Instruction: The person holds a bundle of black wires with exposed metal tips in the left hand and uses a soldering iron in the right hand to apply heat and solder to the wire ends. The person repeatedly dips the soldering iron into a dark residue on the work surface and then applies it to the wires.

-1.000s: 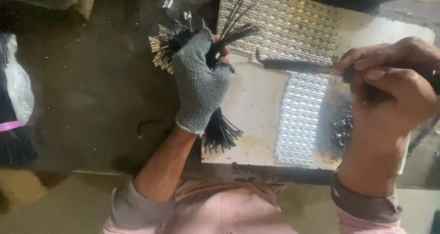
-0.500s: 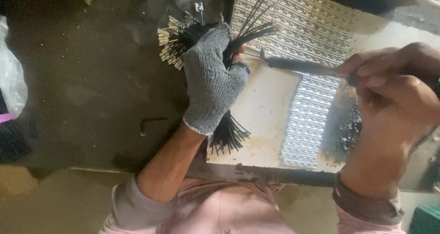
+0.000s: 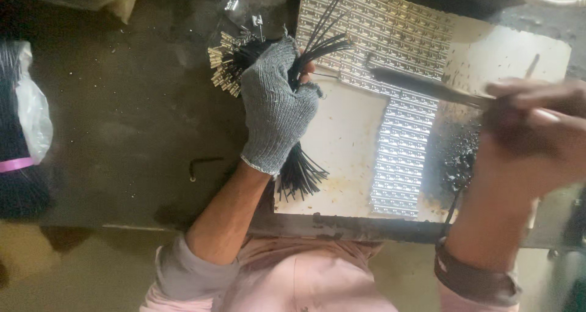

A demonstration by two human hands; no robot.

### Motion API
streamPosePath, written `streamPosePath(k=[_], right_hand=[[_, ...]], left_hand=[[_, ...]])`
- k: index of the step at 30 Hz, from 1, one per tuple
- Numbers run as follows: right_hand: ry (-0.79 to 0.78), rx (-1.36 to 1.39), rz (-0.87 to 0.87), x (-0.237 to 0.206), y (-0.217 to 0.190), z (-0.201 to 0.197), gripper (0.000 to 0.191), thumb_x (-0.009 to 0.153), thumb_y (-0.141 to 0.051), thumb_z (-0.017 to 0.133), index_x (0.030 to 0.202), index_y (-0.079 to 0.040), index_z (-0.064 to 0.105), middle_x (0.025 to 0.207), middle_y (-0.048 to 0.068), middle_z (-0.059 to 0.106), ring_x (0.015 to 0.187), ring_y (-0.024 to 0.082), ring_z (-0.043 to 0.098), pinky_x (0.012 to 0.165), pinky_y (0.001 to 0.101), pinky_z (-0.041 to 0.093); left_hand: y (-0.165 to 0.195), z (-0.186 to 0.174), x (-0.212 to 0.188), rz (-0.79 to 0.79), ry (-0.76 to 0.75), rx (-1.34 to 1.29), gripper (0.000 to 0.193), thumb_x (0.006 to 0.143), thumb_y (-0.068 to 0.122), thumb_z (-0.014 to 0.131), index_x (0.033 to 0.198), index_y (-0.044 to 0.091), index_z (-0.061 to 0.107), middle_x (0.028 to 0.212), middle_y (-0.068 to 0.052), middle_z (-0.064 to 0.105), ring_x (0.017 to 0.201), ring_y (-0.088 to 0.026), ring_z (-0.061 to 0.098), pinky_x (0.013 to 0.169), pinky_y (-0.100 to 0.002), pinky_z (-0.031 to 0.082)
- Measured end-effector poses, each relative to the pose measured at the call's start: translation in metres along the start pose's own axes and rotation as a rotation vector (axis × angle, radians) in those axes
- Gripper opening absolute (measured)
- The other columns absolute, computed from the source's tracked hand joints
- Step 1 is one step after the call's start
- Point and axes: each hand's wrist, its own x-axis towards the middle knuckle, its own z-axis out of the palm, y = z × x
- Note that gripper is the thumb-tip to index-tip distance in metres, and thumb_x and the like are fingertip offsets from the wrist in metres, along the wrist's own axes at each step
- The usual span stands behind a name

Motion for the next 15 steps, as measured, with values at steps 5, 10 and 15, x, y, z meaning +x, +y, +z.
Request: streamPosePath(k=[5,10,15], right_hand=[[0.230,-0.041,-0.077,-0.063,-0.026,-0.120,0.019,0.102,0.001,0.053,0.085,0.008,0.056,0.093,0.030,0.064,0.072,0.031,0.063,0.054,0.0304,0.051],[0.133,-0.271,-0.206,-0.124,-0.067,-0.157,0.022,0.108,0.001,0.055,0.087,0.007,0.056,0.096,0.028,0.062,0.085,0.036,0.068,0.059,0.0323,0.056],[0.221,-0.507,-0.218,-0.146,-0.076,-0.119,0.026,0.103,0.003,0.058,0.077,0.006,0.055,0.090,0.028,0.063,0.080,0.039,0.073,0.048,0.0299,0.050]], left_hand=[[0.002,0.002,-0.002,0.041,0.038,0.029,0.008,0.083,-0.004,0.066,0.089,0.000,0.065,0.079,-0.012,0.066,0.070,-0.019,0.068,0.063,-0.035,0.052],[-0.006,0.008,-0.009,0.044,-0.037,-0.060,0.009,0.096,-0.005,0.063,0.091,0.003,0.064,0.080,-0.005,0.065,0.068,-0.011,0.070,0.057,-0.029,0.058],[-0.024,-0.027,-0.029,0.129,0.085,0.074,0.006,0.102,-0.002,0.064,0.098,0.000,0.067,0.077,-0.009,0.066,0.062,-0.017,0.061,0.056,-0.031,0.050]])
